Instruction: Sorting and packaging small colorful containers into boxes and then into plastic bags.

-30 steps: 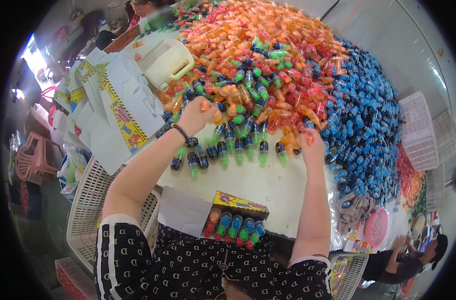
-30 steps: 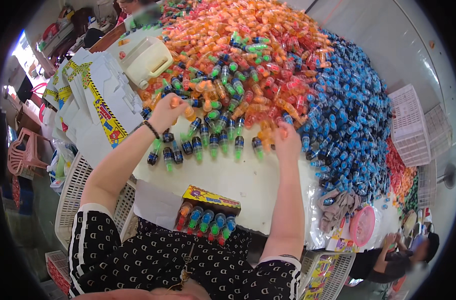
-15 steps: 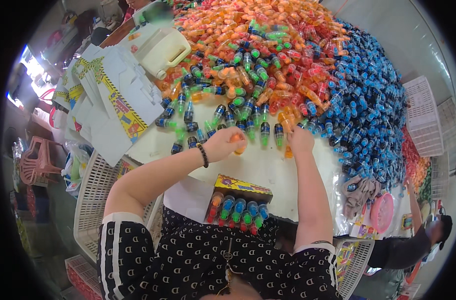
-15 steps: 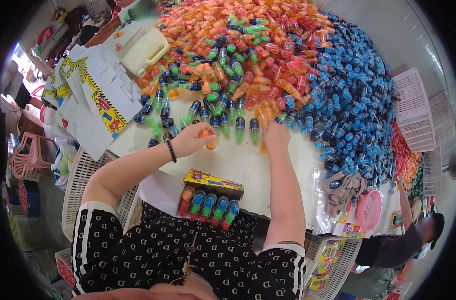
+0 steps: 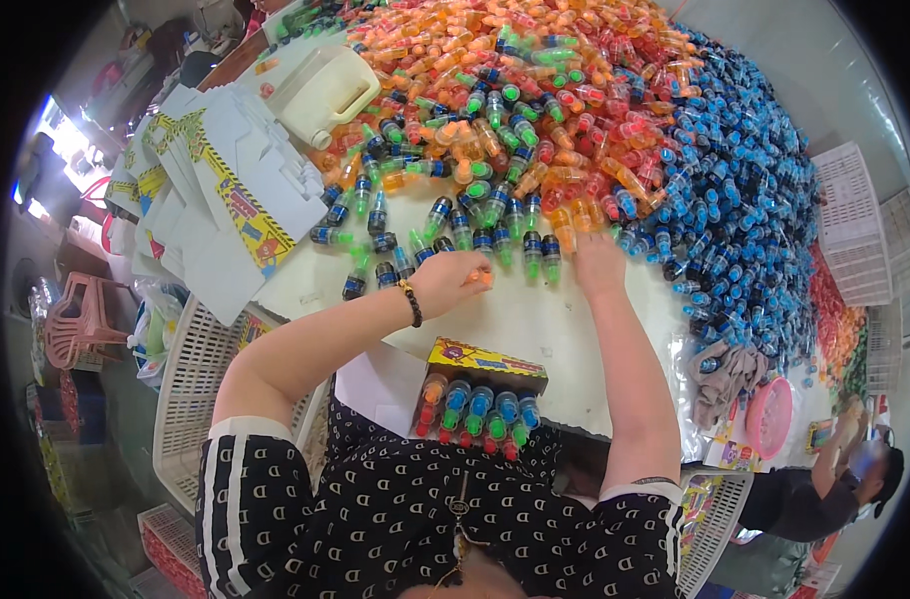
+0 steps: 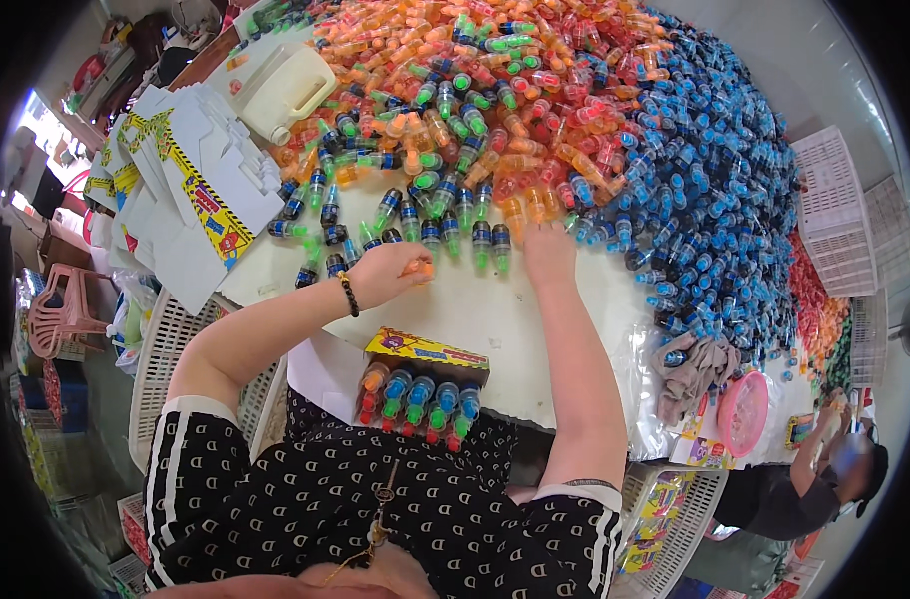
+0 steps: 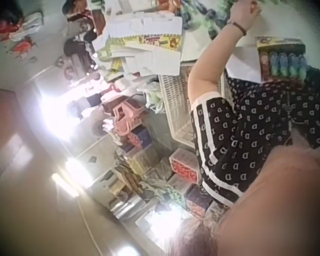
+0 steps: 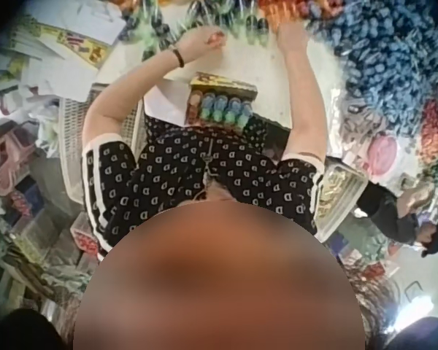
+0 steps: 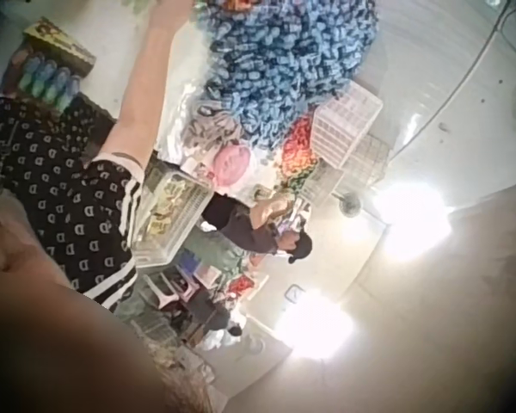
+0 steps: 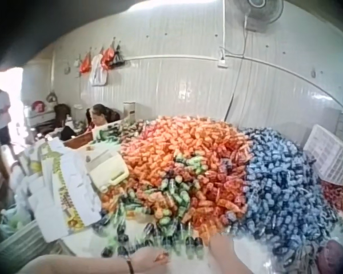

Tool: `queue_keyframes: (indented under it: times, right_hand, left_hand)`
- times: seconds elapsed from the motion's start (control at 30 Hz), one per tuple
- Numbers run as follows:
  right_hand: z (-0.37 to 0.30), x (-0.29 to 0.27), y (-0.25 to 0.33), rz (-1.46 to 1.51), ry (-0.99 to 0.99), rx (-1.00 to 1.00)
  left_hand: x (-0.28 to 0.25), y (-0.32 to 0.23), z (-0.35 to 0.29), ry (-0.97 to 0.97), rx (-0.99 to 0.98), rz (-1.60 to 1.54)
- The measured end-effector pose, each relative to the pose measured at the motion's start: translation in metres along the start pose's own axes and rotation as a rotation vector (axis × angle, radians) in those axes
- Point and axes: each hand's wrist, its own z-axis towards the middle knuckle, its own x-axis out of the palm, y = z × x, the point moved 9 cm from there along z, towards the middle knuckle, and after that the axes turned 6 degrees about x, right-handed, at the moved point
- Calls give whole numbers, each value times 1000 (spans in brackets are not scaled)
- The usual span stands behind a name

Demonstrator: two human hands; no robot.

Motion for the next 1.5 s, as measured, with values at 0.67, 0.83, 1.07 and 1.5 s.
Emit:
queue_keyframes:
  times: [0.67, 0.83, 1.07, 1.5]
  right_hand:
    - [-2, -12, 56, 103, -19, -385]
    - [-32, -100, 9, 656, -346, -17]
    - [-146, -185, 73, 702, -153, -401]
    - [-160, -150, 131, 926, 150, -609]
  left_hand:
    - [-8, 8, -9, 23, 21, 1]
    - [-41, -18, -18, -23, -44, -344]
    - [-30, -113, -83, 258, 176, -198]
    - [7, -91, -115, 78, 304, 186]
